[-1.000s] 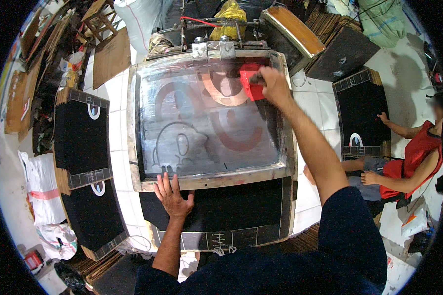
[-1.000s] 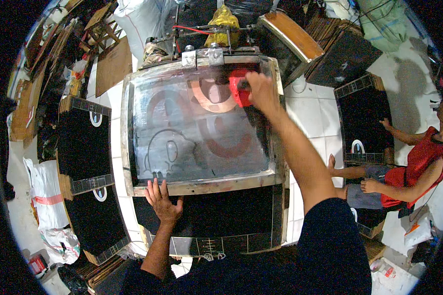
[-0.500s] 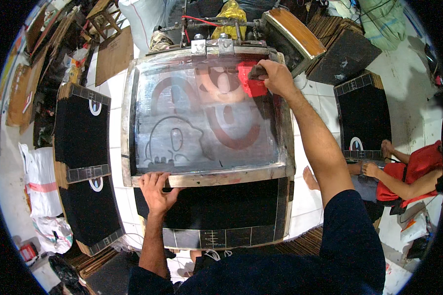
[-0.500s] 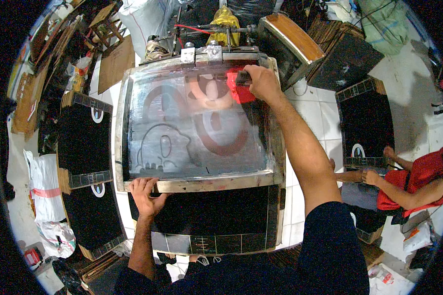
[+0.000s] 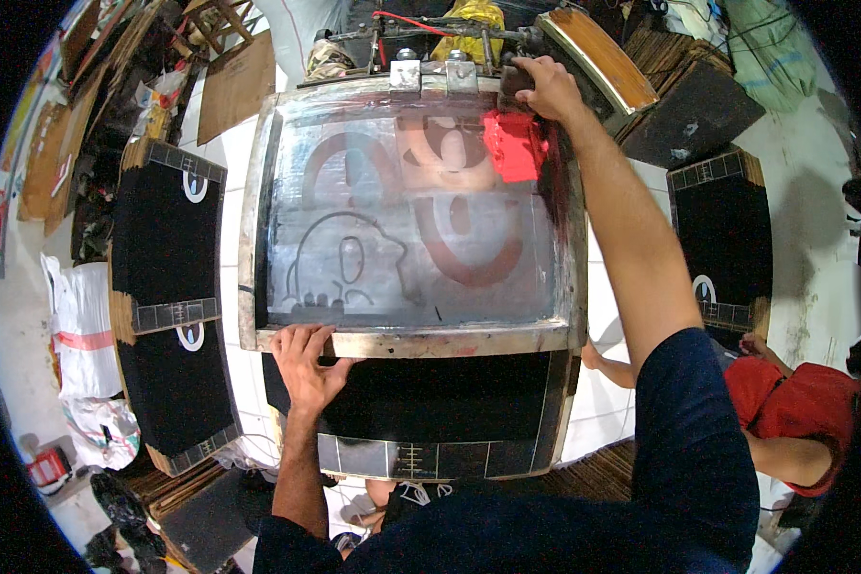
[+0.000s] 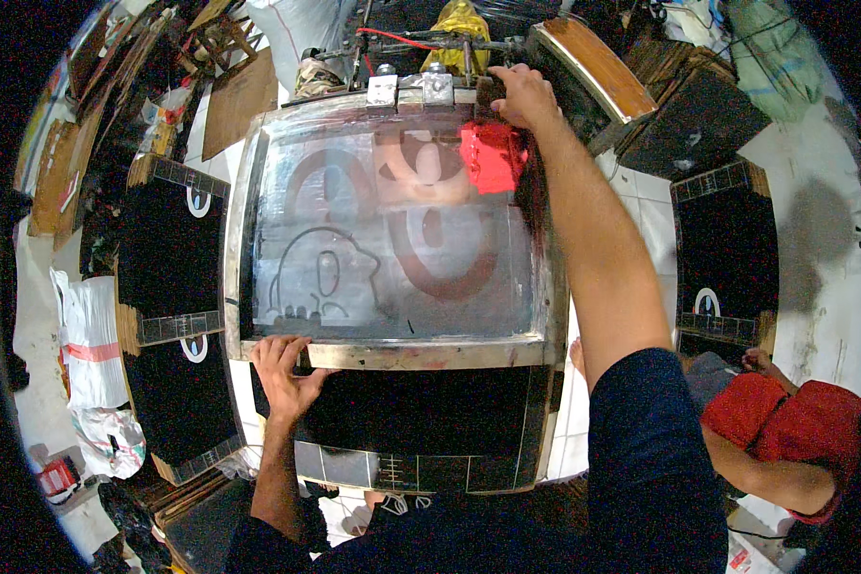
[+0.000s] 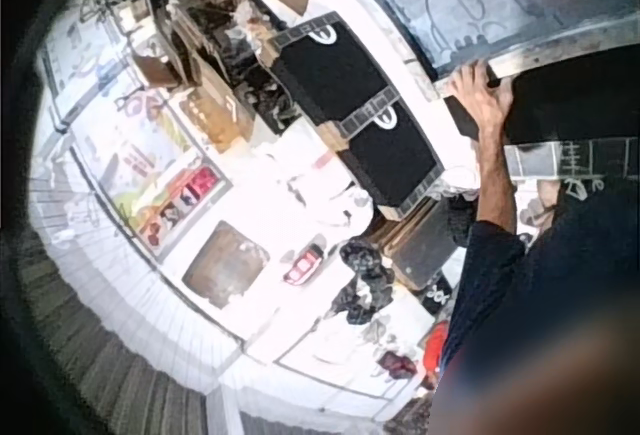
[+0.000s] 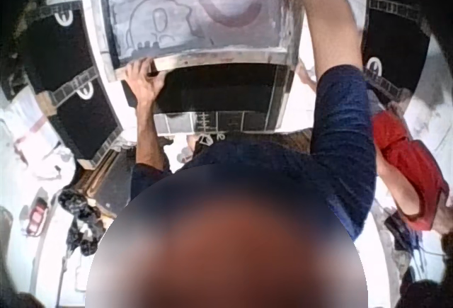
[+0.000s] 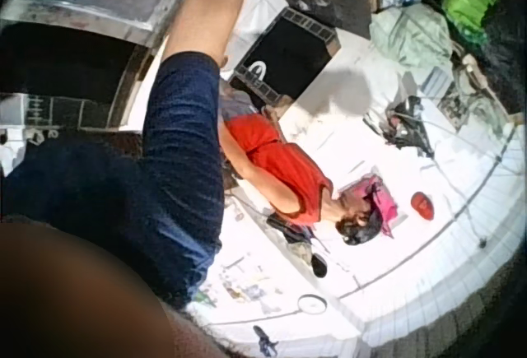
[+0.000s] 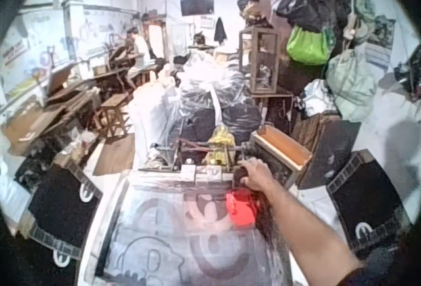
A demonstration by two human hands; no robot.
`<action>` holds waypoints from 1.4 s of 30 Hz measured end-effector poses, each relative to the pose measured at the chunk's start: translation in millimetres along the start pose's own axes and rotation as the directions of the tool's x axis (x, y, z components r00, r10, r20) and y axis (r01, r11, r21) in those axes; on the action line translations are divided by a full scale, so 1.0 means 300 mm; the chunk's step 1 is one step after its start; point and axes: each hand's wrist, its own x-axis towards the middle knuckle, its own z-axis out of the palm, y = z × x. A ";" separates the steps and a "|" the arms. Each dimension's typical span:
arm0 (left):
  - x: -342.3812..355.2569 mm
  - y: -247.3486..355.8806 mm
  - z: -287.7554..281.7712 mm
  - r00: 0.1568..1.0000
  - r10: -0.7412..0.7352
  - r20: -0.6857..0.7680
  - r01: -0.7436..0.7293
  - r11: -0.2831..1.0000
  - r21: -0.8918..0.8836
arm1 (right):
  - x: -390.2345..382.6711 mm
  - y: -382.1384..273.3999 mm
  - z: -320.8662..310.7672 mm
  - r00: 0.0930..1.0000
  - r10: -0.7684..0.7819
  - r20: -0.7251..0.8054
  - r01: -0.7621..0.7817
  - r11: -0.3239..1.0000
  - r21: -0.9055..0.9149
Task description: The person repeatedly applies red ink to a screen printing frame using a squeegee, then lifts the frame to reveal a black fabric with a white logo underneath. The cycle of inking and lifting is repeated throughout the clip.
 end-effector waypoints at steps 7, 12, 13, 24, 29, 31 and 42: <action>0.045 0.050 -0.064 0.999 -0.022 0.041 0.023 1.000 -0.012 | -0.755 -0.506 -0.155 0.985 0.121 -0.121 -0.093 0.973 0.213; 0.180 0.152 -0.386 0.983 0.176 -0.057 -0.173 0.983 0.060 | -0.965 -0.844 -0.419 0.936 0.013 -0.352 0.037 0.990 0.135; 0.224 0.167 -0.457 0.969 0.220 -0.109 -0.212 0.974 0.074 | -0.912 -0.853 -0.481 0.912 -0.010 -0.411 0.036 0.998 0.056; -0.259 -0.728 -0.078 0.545 -0.713 -0.442 0.496 0.699 -0.515 | -0.319 -0.926 -1.061 0.815 0.209 -0.540 -0.177 0.978 0.112; -1.188 -0.888 0.402 0.673 -0.679 0.294 0.726 0.682 -0.089 | -0.209 -0.868 -1.130 0.863 0.266 -0.430 -0.217 0.963 0.161; -1.381 -0.867 0.492 0.663 -0.676 0.322 0.707 0.707 0.026 | -0.152 -0.817 -1.140 0.889 0.241 -0.390 -0.272 0.962 -0.026; -1.245 -0.671 0.394 0.520 -0.845 -0.125 0.821 0.535 -0.197 | -0.072 -0.699 -1.164 0.914 0.200 -0.353 -0.225 0.974 -0.030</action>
